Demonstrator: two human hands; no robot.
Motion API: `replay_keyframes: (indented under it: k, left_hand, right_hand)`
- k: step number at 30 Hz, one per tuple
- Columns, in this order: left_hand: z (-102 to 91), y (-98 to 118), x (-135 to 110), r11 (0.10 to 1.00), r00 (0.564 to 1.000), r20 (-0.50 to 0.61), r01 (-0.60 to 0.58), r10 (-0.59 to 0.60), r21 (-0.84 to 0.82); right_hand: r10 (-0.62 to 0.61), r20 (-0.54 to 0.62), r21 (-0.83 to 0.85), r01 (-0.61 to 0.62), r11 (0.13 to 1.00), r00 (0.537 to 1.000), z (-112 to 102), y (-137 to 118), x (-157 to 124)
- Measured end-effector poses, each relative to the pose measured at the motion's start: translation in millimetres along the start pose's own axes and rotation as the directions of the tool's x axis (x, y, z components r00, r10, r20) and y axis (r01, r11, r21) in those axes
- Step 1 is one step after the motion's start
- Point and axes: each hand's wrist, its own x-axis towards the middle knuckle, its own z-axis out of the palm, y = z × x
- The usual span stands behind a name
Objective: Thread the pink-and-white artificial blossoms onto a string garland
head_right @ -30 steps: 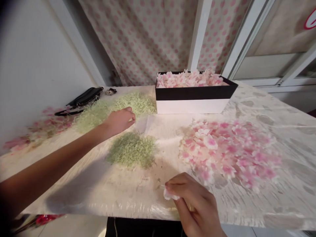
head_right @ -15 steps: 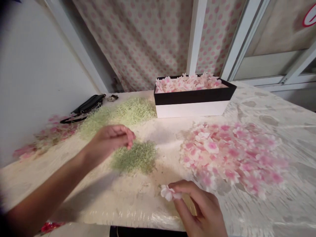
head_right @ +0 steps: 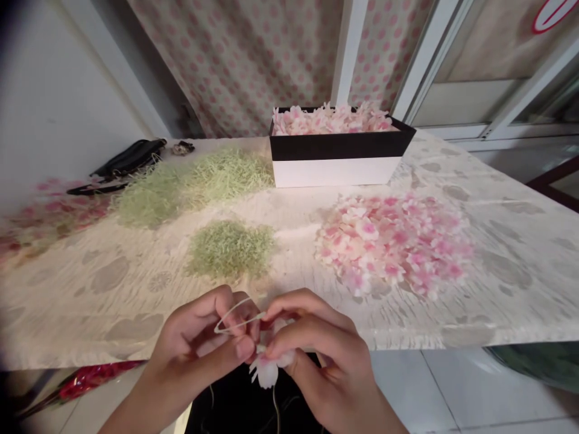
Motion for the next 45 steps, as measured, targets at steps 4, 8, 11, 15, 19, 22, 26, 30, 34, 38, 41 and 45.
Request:
replay_keyframes:
  k: [4,8,11,15,19,22,26,30,34,38,41,45]
  left_hand:
    - [1.6,-3.2,-6.6,0.997,0.999,0.007,-0.044,0.043,0.068]
    - [2.9,-4.9,-8.1,0.99,0.996,0.031,-0.083,0.08,0.111]
    - [4.1,-6.7,-7.5,0.991,0.997,0.027,-0.07,0.067,0.112]
    - [3.6,-9.8,-6.7,0.98,0.997,0.006,-0.071,0.072,0.185]
    - [0.1,-13.0,-7.7,0.937,0.995,0.037,-0.103,0.096,0.335]
    - [-1.2,-14.1,-8.5,0.916,0.994,0.071,-0.105,0.084,0.388]
    - [0.0,-14.9,-5.6,0.912,0.987,0.138,-0.125,0.076,0.391]
    - [0.5,-17.2,-2.3,0.898,0.987,0.133,-0.141,0.093,0.418]
    - [-3.7,-16.5,-4.8,0.823,0.974,0.048,-0.212,0.221,0.527]
    - [-11.2,-11.1,-5.7,0.372,0.866,0.223,-0.407,0.448,0.834]
    - [-14.6,-7.6,-1.7,0.201,0.818,0.335,-0.468,0.468,0.861]
    - [-16.1,-4.5,3.8,0.213,0.804,0.418,-0.537,0.423,0.816]
  right_hand:
    - [0.065,0.053,0.108,-0.071,0.992,0.996,-3.0,-1.0,-6.1]
    - [0.071,0.075,0.027,-0.073,0.997,0.995,-4.5,-3.6,-5.8]
    - [0.068,0.08,-0.015,-0.067,0.998,0.994,-4.5,-4.4,-5.8]
    - [0.081,0.095,-0.034,-0.078,0.996,0.992,-5.0,-3.3,-6.4]
    - [0.129,0.153,-0.053,-0.122,0.991,0.98,-7.1,-2.3,-6.7]
    - [0.159,0.196,-0.078,-0.147,0.986,0.967,-9.8,-2.7,-8.0]
    - [0.205,0.233,-0.132,-0.178,0.975,0.951,-13.1,-3.9,-9.3]
    - [0.235,0.248,-0.171,-0.196,0.966,0.94,-12.4,-2.5,-7.6]
    - [0.229,0.192,-0.177,-0.196,0.965,0.954,-11.4,1.0,-6.7]
    - [0.252,0.199,-0.155,-0.223,0.962,0.947,-11.3,3.3,-6.7]
    - [0.281,0.24,-0.2,-0.236,0.951,0.929,-10.5,2.3,-5.0]
    - [0.257,0.256,-0.213,-0.206,0.955,0.932,-11.4,0.1,-2.2]
